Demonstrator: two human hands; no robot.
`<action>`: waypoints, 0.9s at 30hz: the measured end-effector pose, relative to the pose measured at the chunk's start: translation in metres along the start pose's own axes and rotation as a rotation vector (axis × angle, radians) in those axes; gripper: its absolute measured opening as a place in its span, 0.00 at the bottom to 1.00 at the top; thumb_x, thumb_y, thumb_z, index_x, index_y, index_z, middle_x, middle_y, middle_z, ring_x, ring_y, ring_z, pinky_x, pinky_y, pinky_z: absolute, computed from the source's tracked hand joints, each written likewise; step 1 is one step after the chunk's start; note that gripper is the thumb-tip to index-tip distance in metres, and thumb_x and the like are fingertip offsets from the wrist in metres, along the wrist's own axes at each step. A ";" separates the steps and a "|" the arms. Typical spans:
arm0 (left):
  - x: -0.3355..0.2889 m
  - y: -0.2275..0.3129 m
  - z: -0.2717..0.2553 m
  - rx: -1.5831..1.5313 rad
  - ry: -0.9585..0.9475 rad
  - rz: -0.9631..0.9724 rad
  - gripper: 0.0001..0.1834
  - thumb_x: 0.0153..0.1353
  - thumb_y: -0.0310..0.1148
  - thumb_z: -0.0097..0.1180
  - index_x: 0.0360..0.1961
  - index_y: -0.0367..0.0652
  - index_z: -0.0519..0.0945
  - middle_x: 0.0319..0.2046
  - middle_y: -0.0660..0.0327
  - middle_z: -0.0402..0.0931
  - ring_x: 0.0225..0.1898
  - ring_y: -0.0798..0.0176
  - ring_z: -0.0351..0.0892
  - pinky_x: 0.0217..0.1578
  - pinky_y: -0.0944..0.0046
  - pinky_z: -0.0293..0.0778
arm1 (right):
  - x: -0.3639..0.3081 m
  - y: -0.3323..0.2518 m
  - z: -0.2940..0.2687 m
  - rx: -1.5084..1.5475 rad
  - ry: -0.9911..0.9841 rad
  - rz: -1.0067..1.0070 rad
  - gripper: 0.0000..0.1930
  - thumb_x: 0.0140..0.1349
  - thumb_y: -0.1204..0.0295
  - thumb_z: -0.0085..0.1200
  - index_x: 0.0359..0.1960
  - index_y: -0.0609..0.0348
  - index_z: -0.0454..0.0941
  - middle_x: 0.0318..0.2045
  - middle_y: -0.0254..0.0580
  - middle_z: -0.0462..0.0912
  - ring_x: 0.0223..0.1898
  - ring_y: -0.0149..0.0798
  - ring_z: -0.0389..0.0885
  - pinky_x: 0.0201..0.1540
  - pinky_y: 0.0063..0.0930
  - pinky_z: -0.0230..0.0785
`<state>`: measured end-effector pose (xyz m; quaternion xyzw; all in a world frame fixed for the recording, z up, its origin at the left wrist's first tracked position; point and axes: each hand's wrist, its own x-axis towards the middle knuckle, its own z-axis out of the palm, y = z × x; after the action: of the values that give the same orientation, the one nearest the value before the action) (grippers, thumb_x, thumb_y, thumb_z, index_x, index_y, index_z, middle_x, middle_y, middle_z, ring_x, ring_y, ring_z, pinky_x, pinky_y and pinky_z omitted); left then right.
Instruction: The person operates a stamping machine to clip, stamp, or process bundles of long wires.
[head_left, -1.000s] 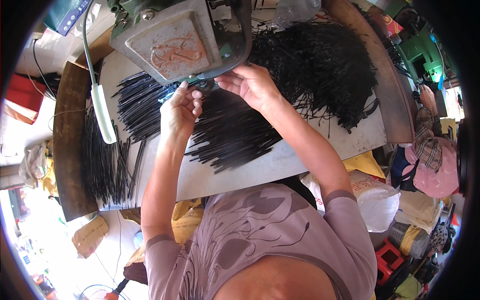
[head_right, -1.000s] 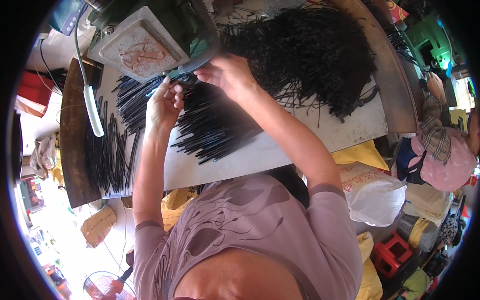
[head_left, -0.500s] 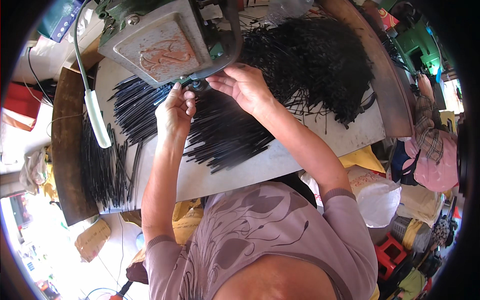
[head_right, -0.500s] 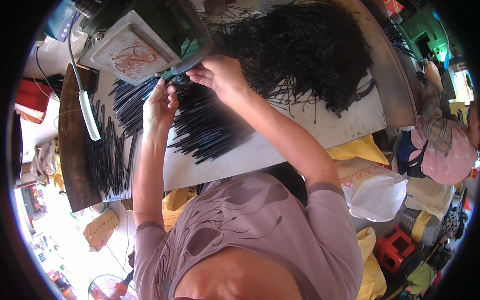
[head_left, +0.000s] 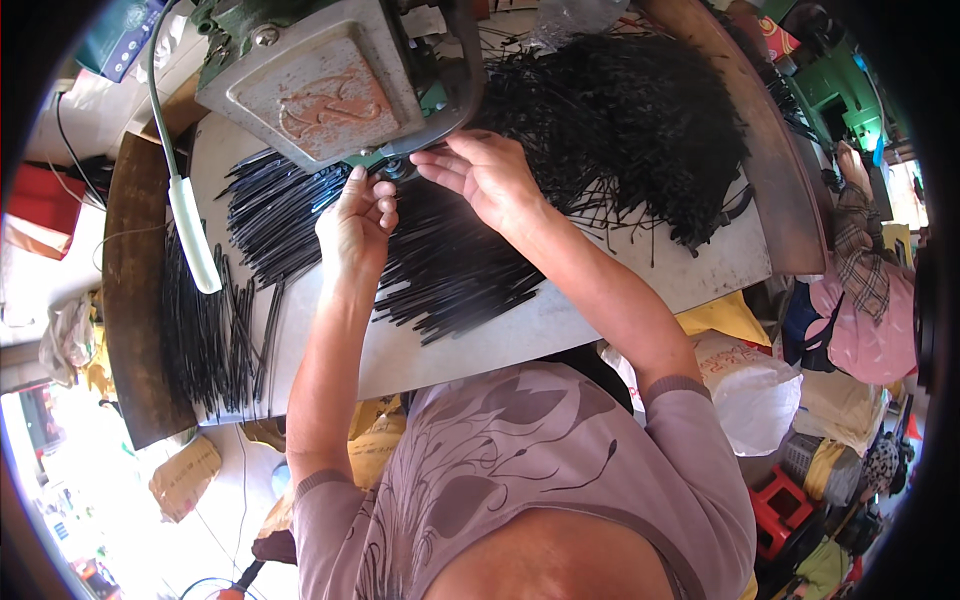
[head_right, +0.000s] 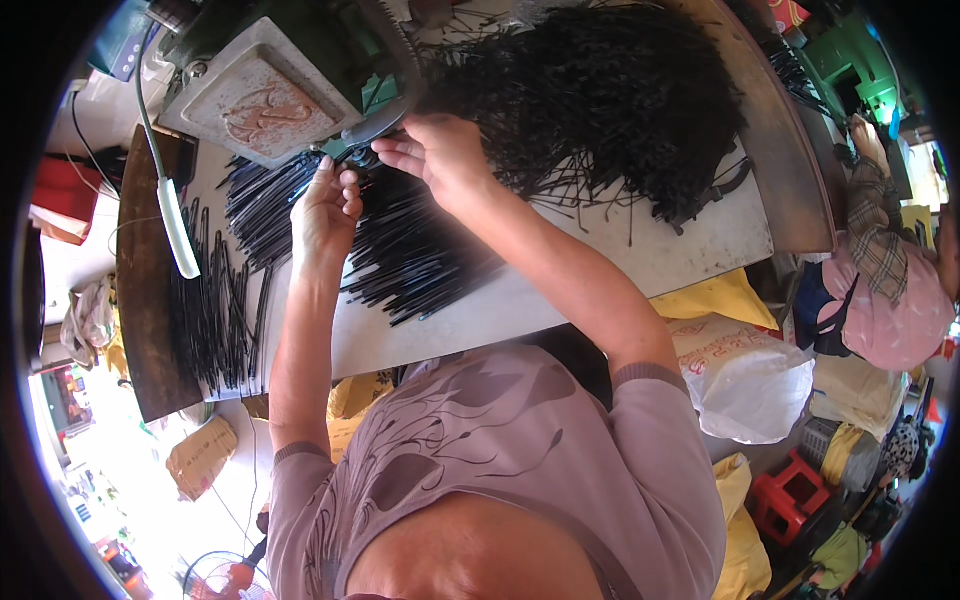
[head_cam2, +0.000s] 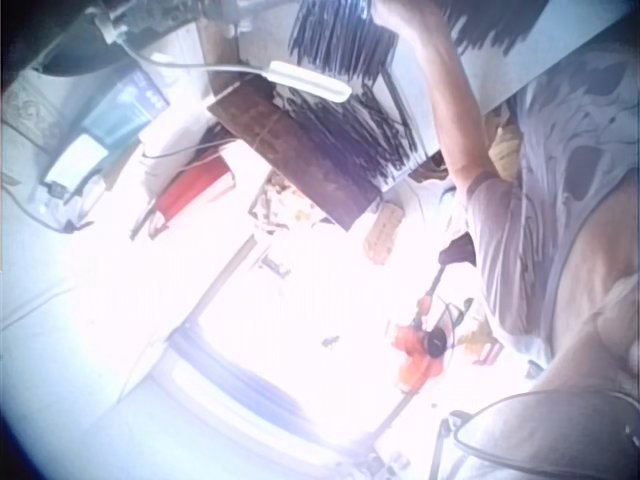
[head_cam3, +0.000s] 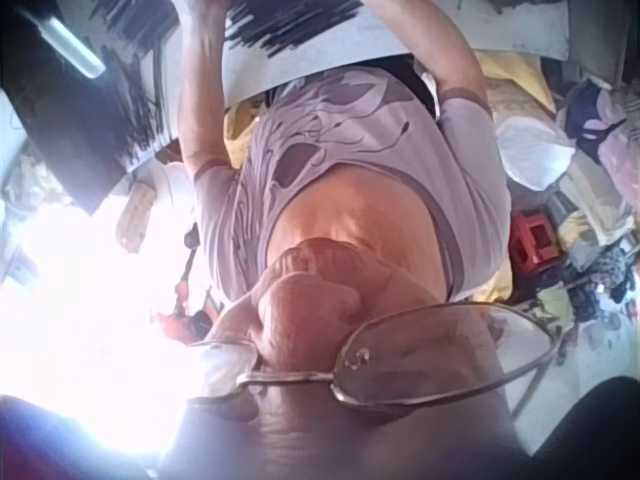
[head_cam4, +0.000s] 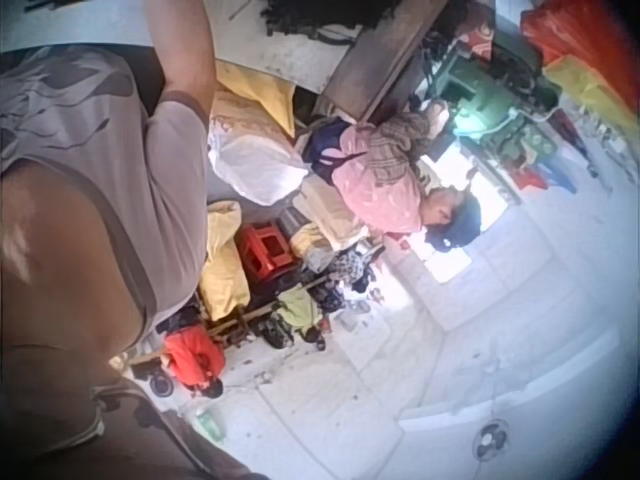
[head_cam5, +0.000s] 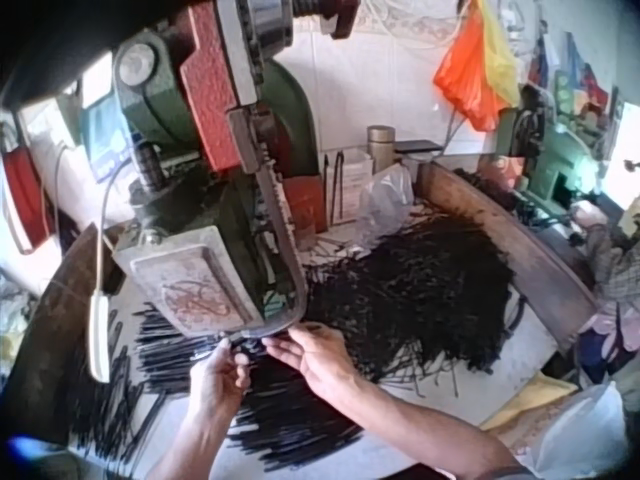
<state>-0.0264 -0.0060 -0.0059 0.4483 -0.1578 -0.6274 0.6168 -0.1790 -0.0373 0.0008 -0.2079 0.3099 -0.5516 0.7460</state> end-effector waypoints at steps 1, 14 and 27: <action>-0.002 0.001 0.000 -0.014 -0.003 0.008 0.11 0.54 0.34 0.52 0.28 0.35 0.72 0.20 0.58 0.73 0.18 0.68 0.69 0.17 0.74 0.62 | -0.001 0.001 0.001 0.005 -0.020 0.013 0.08 0.57 0.76 0.43 0.33 0.73 0.69 0.32 0.55 0.75 0.35 0.45 0.77 0.39 0.34 0.73; -0.001 0.020 -0.006 0.099 -0.194 -0.165 0.09 0.53 0.34 0.52 0.29 0.39 0.73 0.21 0.62 0.73 0.21 0.72 0.70 0.19 0.77 0.63 | -0.025 -0.086 -0.044 -1.095 -0.138 -0.116 0.15 0.50 0.69 0.55 0.34 0.70 0.73 0.28 0.46 0.76 0.20 0.31 0.77 0.20 0.21 0.69; -0.013 0.016 -0.006 0.080 -0.213 -0.104 0.05 0.46 0.24 0.50 0.27 0.38 0.72 0.28 0.59 0.72 0.25 0.69 0.69 0.18 0.75 0.62 | -0.047 -0.136 -0.105 -2.306 0.054 -0.633 0.05 0.47 0.79 0.47 0.26 0.59 0.73 0.34 0.42 0.72 0.34 0.44 0.74 0.34 0.32 0.69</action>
<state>-0.0140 0.0048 0.0077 0.4109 -0.2238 -0.6957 0.5451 -0.3556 -0.0303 0.0247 -0.8101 0.5728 -0.1119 -0.0558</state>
